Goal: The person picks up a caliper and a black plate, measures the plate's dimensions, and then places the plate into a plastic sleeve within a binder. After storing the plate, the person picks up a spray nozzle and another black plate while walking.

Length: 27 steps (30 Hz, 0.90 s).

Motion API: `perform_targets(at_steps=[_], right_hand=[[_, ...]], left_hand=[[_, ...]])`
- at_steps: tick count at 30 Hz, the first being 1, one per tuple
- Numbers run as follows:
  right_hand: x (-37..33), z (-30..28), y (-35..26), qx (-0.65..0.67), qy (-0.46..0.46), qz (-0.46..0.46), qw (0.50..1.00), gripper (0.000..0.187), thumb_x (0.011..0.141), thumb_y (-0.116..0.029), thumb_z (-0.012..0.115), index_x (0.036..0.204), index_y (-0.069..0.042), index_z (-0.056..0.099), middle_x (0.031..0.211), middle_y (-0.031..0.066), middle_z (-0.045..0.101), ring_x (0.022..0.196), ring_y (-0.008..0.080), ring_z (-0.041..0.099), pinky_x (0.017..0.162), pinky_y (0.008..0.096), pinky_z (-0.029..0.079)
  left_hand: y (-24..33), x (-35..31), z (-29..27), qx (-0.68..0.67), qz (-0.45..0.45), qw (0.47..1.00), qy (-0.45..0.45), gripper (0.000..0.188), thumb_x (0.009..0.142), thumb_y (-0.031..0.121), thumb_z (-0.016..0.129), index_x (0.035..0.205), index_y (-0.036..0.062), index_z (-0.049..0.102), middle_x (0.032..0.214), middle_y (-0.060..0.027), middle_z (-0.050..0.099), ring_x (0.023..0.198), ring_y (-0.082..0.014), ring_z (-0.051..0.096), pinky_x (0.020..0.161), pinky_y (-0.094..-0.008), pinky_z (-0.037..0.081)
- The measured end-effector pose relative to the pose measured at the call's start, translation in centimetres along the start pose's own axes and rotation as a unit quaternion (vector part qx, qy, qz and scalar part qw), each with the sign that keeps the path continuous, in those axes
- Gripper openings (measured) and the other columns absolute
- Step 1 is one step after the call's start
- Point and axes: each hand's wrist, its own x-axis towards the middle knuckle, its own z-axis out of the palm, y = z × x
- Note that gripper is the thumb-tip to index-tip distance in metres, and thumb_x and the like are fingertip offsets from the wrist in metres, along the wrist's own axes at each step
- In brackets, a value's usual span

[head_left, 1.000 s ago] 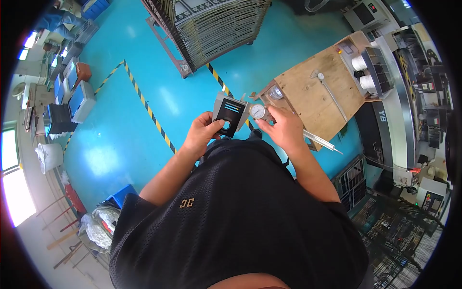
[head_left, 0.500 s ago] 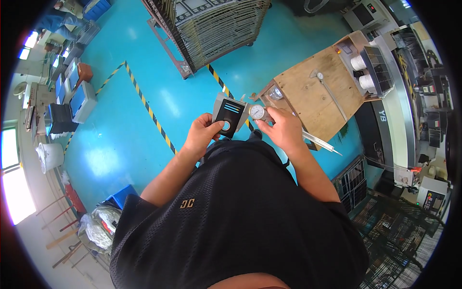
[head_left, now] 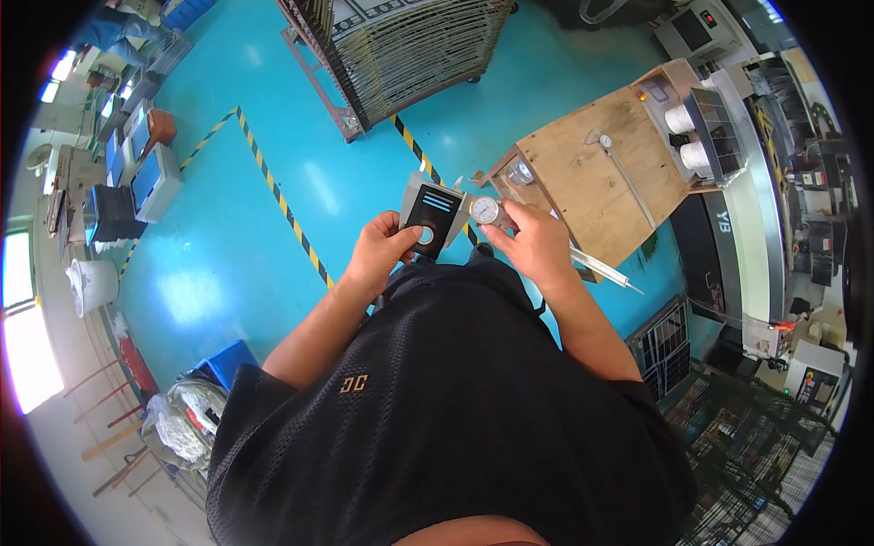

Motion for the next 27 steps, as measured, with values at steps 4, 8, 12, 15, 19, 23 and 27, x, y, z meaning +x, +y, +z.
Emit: perform_targets(at_steps=[4, 8, 12, 15, 19, 23, 27], right_hand=[[0.5, 0.0, 0.7, 0.009, -0.005, -0.031, 0.999, 0.041, 0.077, -0.035, 0.077, 0.102, -0.004, 0.068, 0.078, 0.0121, 0.066, 0.071, 0.0304, 0.065, 0.059, 0.0395, 0.049], [1.2, -0.1, 1.6, 0.031, -0.038, -0.051, 0.997, 0.04, 0.077, -0.034, 0.076, 0.1, -0.003, 0.068, 0.08, 0.0126, 0.067, 0.072, 0.0312, 0.065, 0.061, 0.0401, 0.05], [2.4, -1.0, 2.7, 0.055, -0.071, -0.076, 0.993, 0.038, 0.078, -0.034, 0.076, 0.1, -0.004, 0.068, 0.079, 0.0116, 0.067, 0.073, 0.0307, 0.065, 0.061, 0.0398, 0.05], [3.5, -2.3, 3.8, 0.07, -0.103, -0.078, 0.989, 0.036, 0.079, -0.035, 0.075, 0.099, -0.006, 0.067, 0.077, 0.0103, 0.065, 0.071, 0.03, 0.064, 0.061, 0.0401, 0.049], [4.6, -3.3, 6.0, 0.066, -0.14, -0.104, 0.982, 0.034, 0.08, -0.036, 0.074, 0.098, -0.008, 0.067, 0.076, 0.009, 0.064, 0.07, 0.0292, 0.064, 0.06, 0.0404, 0.049], [5.4, -2.6, 7.4, 0.068, -0.142, -0.161, 0.974, 0.035, 0.08, -0.038, 0.073, 0.098, -0.009, 0.067, 0.077, 0.009, 0.064, 0.07, 0.029, 0.063, 0.06, 0.0411, 0.049], [5.9, -1.4, 6.6, 0.062, -0.185, -0.197, 0.961, 0.037, 0.08, -0.04, 0.073, 0.1, -0.01, 0.067, 0.076, 0.0093, 0.063, 0.07, 0.029, 0.063, 0.061, 0.0413, 0.049]], left_hand=[[-0.6, -0.5, 0.5, -0.024, 0.0, 1.0, 0.007, 0.022, 0.088, 0.017, 0.069, 0.101, 0.002, 0.059, 0.084, -0.0047, 0.065, 0.065, -0.0093, 0.056, 0.059, -0.0229, 0.046], [-2.2, -1.5, 1.9, -0.076, -0.002, 0.997, 0.026, 0.027, 0.09, 0.02, 0.07, 0.105, 0.003, 0.058, 0.086, -0.004, 0.065, 0.069, -0.0093, 0.059, 0.062, -0.0228, 0.049], [-3.2, -2.8, 3.3, -0.129, 0.029, 0.99, 0.042, 0.023, 0.09, 0.018, 0.07, 0.104, 0.0041, 0.057, 0.087, -0.0041, 0.065, 0.073, -0.0102, 0.061, 0.064, -0.0238, 0.05], [-5.2, -5.0, 4.5, -0.167, 0.022, 0.984, 0.058, 0.018, 0.09, 0.012, 0.069, 0.1, 0.0051, 0.057, 0.089, -0.0044, 0.065, 0.077, -0.0114, 0.062, 0.067, -0.0257, 0.053], [-8.1, -7.3, 6.6, -0.206, 0.024, 0.976, 0.061, 0.014, 0.088, 0.007, 0.068, 0.097, 0.005, 0.057, 0.092, -0.0043, 0.065, 0.081, -0.0129, 0.064, 0.07, -0.0283, 0.056], [-10.5, -9.1, 9.0, -0.274, 0.058, 0.955, 0.1, 0.014, 0.088, 0.005, 0.067, 0.097, 0.0059, 0.057, 0.094, -0.0048, 0.066, 0.085, -0.0139, 0.066, 0.071, -0.0285, 0.058], [-13.3, -11.4, 10.6, -0.323, 0.082, 0.929, 0.16, 0.014, 0.088, 0.003, 0.067, 0.098, 0.0068, 0.058, 0.096, -0.0043, 0.067, 0.085, -0.0138, 0.067, 0.071, -0.0285, 0.058]])
